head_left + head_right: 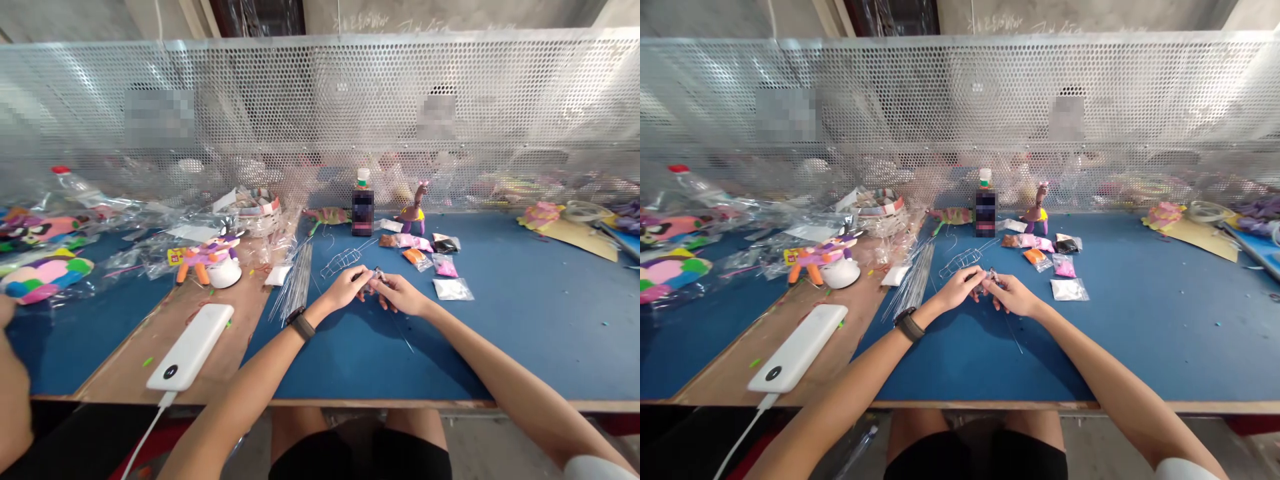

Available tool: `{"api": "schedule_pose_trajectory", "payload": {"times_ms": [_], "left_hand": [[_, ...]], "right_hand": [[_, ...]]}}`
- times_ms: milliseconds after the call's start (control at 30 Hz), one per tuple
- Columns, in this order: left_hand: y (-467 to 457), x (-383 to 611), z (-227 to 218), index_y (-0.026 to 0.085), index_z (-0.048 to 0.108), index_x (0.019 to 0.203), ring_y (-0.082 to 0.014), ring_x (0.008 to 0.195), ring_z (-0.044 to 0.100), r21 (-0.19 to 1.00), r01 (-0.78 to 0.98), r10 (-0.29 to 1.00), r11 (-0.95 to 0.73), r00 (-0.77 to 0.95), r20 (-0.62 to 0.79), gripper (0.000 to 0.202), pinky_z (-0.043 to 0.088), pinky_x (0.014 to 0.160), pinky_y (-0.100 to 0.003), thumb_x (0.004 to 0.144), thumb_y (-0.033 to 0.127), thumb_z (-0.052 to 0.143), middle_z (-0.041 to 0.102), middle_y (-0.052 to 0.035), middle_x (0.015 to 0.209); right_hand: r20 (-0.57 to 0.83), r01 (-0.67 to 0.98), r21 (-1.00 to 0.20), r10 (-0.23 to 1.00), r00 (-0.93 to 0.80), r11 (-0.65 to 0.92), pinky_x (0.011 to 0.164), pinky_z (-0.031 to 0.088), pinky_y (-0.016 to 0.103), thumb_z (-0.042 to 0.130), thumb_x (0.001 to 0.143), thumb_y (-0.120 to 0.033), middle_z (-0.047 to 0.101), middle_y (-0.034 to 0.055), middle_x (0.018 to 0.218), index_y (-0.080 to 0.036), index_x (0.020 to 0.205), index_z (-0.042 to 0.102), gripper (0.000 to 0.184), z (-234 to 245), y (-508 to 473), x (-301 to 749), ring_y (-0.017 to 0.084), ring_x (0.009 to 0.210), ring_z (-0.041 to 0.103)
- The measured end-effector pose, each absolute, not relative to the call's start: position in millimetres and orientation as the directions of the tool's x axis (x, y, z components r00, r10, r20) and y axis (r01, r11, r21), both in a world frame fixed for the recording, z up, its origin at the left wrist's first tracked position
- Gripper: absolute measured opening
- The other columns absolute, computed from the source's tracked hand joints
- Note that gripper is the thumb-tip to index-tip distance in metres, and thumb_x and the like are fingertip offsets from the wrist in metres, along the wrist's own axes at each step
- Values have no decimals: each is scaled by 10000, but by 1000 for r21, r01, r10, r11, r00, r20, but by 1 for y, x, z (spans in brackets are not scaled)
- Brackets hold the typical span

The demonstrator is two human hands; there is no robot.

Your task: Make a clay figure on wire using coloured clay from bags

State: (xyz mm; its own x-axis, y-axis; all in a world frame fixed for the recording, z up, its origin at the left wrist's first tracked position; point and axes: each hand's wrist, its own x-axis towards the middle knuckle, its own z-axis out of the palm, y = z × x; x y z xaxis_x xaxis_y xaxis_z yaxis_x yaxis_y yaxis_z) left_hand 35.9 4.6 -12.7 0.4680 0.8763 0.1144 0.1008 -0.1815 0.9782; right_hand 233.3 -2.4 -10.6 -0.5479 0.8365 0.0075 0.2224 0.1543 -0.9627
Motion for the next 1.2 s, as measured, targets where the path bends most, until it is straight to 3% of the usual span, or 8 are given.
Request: {"api": "schedule_pose_trajectory", "payload": {"times_ms": [133,333,600,867,1033,1200], "left_hand": [[3,35,-9,180,582,832,-129,584,563,981,93,874,-168,474,104,495,571,564,-278,928,665,579,610,-6,736],[2,35,-6,185,544,741,-95,471,432,968,100,900,-229,401,171,515,507,456,-237,927,664,589,433,55,579],[-5,33,6,168,555,770,-110,558,560,955,163,878,-250,454,153,543,513,526,-235,950,680,542,577,7,696],[-5,34,4,190,506,725,-124,534,532,945,179,889,-273,421,177,570,481,511,-254,931,721,536,504,26,639],[-5,33,5,195,483,678,-124,520,519,932,193,862,-307,472,185,571,429,525,-253,962,689,513,517,17,590],[-2,32,5,184,518,700,-124,553,528,928,172,851,-329,481,213,555,423,584,-260,989,657,494,542,17,614]], "right_hand": [[16,205,-966,828,-561,158,369,371,201,485,958,-746,533,-55,538,-191,837,566,573,-12,-3,233,82,389,452],[84,165,-964,829,-553,207,444,392,222,500,986,-698,508,-60,505,-194,776,547,549,-13,-4,233,88,407,474],[19,59,-996,781,-624,72,456,358,242,616,921,-696,460,-73,540,-191,725,539,548,-6,-8,233,85,425,457],[52,163,-967,783,-620,193,503,389,256,561,962,-692,483,-47,511,-193,630,511,601,-8,-10,229,84,434,457],[-56,57,-998,727,-684,-24,471,369,249,645,907,-698,378,-80,554,-204,690,490,562,-7,-11,231,92,454,446],[-148,-111,-946,710,-689,-304,450,309,219,713,896,-600,267,-102,607,-185,847,581,438,-4,-15,225,74,470,312]]}}
